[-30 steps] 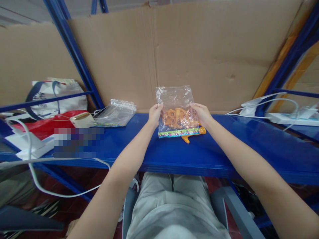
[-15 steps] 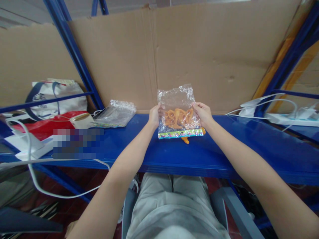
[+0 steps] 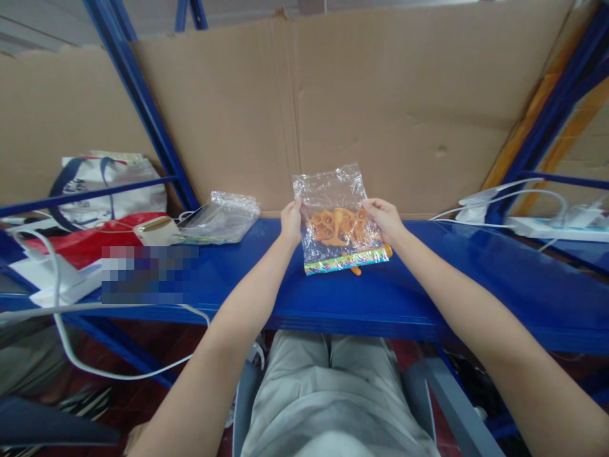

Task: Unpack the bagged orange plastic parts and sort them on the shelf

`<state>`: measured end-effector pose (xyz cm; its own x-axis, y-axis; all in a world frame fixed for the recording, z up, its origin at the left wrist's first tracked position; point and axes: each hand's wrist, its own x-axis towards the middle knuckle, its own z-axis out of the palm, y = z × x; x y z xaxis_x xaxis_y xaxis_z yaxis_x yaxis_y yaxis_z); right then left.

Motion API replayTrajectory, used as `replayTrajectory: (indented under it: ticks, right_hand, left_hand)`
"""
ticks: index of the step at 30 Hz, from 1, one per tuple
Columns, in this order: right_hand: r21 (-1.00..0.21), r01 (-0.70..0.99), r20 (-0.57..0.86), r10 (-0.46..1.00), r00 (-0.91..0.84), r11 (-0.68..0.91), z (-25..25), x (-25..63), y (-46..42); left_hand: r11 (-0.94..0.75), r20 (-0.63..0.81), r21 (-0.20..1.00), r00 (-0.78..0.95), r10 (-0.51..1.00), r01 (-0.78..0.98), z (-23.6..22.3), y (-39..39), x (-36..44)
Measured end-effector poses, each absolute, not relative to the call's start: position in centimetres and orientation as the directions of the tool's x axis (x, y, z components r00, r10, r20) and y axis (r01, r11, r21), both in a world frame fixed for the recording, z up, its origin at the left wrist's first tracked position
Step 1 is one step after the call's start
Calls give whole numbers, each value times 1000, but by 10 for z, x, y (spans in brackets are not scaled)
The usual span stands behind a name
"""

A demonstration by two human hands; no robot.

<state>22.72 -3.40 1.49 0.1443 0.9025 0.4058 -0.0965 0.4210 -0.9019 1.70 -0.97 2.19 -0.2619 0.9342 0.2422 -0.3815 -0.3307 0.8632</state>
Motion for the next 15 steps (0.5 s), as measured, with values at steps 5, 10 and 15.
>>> replayTrajectory:
  ticks: [5,10,15]
  right_hand:
    - [-913,-51,399,911,108,406,10,231,-29]
    - [-890,-39,439,876,198,455,10,236,-21]
    - [-820,-56,489,748,449,570,12,253,-9]
  left_hand:
    - [-330,222,858,-296,929,-393,23,-9,14]
    - [-306,237,879,-224,946,-365,21,-4,13]
    - [-179,205,964,121,971,-195,18,-9,18]
